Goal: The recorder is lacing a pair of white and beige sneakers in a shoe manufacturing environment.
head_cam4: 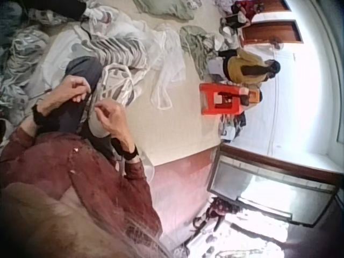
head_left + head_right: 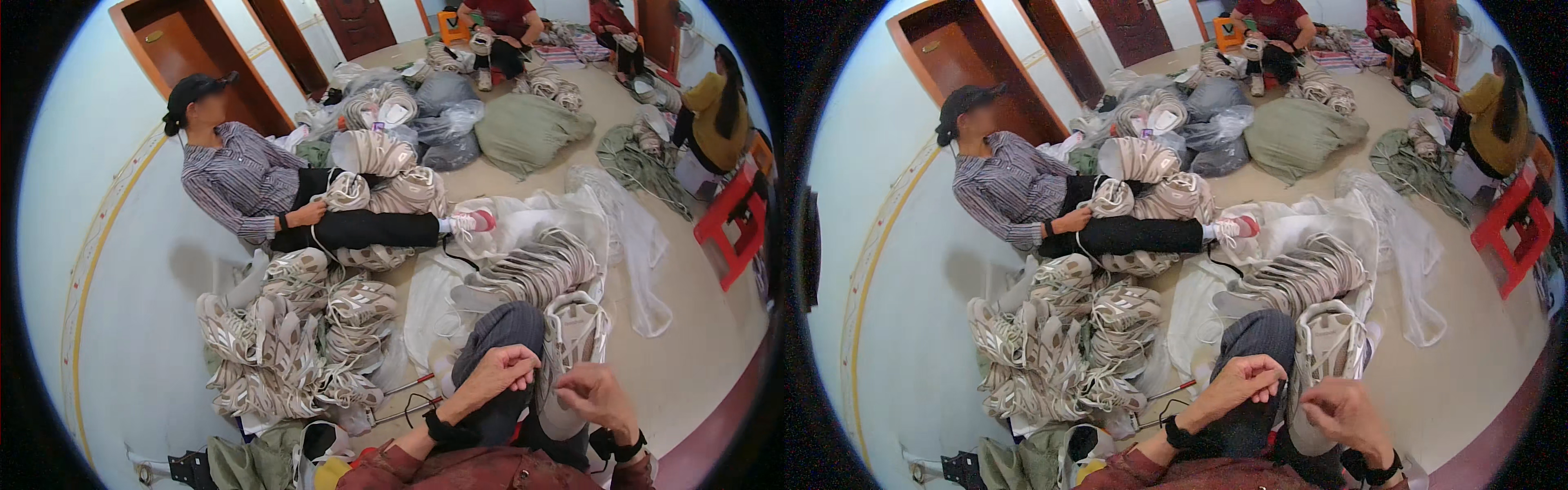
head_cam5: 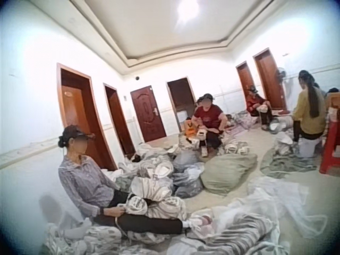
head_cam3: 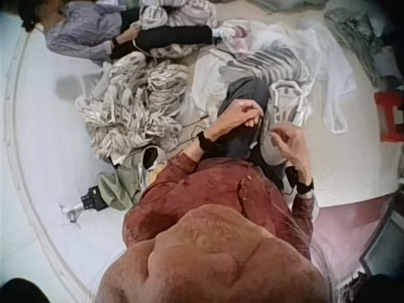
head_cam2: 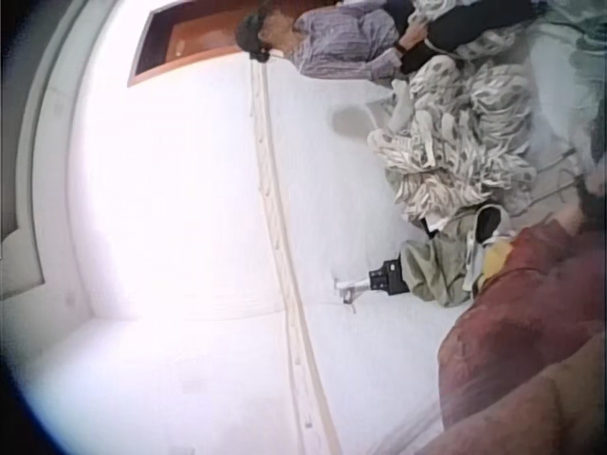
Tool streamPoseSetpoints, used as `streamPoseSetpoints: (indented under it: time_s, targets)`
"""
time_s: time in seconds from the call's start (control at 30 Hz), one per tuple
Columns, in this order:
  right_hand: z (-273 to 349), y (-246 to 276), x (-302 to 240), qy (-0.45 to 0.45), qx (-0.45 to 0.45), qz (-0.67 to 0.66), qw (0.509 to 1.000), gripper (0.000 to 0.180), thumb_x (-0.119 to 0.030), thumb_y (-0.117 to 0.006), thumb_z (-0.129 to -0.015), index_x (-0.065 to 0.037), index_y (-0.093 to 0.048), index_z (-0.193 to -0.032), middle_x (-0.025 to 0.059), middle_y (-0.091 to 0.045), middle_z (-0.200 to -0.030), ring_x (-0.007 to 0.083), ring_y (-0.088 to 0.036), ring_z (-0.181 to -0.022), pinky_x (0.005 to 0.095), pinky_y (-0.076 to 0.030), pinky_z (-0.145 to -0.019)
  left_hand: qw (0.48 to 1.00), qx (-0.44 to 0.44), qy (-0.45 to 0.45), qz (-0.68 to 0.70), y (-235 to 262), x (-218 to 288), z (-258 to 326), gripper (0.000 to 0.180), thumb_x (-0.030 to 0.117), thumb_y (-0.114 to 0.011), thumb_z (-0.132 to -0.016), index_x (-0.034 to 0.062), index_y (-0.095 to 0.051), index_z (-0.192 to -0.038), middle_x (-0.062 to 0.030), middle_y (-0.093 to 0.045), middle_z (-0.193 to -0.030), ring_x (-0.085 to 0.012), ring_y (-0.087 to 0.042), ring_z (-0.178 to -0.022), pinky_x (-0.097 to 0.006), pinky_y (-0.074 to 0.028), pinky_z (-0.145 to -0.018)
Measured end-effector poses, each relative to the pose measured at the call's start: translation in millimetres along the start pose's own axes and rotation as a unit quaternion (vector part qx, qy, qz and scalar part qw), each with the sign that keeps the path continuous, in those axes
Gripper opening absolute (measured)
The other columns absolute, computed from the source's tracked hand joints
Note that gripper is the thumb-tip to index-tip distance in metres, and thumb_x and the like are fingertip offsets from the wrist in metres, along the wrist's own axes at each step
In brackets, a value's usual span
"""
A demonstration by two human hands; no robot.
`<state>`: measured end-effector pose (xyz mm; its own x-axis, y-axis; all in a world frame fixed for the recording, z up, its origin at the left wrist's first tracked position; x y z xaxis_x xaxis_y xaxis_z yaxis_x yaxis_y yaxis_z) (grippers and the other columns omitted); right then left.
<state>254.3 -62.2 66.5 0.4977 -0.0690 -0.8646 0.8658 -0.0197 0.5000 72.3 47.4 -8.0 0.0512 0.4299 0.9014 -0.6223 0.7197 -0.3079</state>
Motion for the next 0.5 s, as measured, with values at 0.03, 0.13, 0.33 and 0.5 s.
streamPoseSetpoints:
  time_s: [0.03,0.13,0.33,0.5]
  targets:
    - [-1,-4,-1,0.042,-0.006,0.027,0.999,0.006,-0.004,-0.071,-0.076,-0.001,-0.069,-0.081,0.0047,-0.058,-0.07,0.0133,-0.055,-0.057,0.0278,-0.042,-0.052,1.0,-0.004,0.001,0.0,0,2,-1,0.02,0.021,-0.056,-0.098,0.0043,-0.066,-0.102,0.002,-0.062,-0.077,-0.0028,-0.055,-0.063,-0.016,-0.043,-0.055]
    - [5,5,-25,0.038,-0.03,0.029,0.998,0.01,-0.007,-0.073,-0.076,-0.003,-0.071,-0.085,0.005,-0.061,-0.076,0.0173,-0.058,-0.06,0.0294,-0.045,-0.054,1.0,0.002,0.024,-0.013,-2,4,-2,0.02,0.021,-0.056,-0.098,0.004,-0.065,-0.102,0.0017,-0.061,-0.077,-0.0029,-0.054,-0.063,-0.016,-0.043,-0.055]
    - [31,21,-84,0.151,-0.247,-0.245,0.925,0.015,-0.003,-0.073,-0.081,-0.003,-0.074,-0.097,0.0078,-0.068,-0.086,0.0158,-0.061,-0.07,0.0272,-0.046,-0.059,0.999,-0.011,0.038,-0.022,-9,4,-3,0.027,0.027,-0.053,-0.099,0.0036,-0.066,-0.097,0.002,-0.06,-0.076,-0.0036,-0.054,-0.064,-0.017,-0.043,-0.057]
    - [38,19,-98,0.278,-0.282,-0.278,0.875,0.017,-0.006,-0.071,-0.083,0.001,-0.069,-0.098,0.0134,-0.062,-0.085,0.0275,-0.064,-0.071,0.0334,-0.048,-0.057,0.99,-0.064,0.119,-0.029,-28,13,-5,0.039,0.039,-0.052,-0.098,0.0048,-0.068,-0.09,0.0028,-0.059,-0.074,-0.004,-0.053,-0.064,-0.018,-0.041,-0.058]
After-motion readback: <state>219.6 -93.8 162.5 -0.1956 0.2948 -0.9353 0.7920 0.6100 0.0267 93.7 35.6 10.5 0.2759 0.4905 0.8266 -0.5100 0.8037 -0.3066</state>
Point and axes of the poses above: each hand's wrist, its own z-axis away from the middle knuckle, its own y-axis out of the back of the hand, x = y × z, the point moved 2 cm from there along -z, towards the middle knuckle
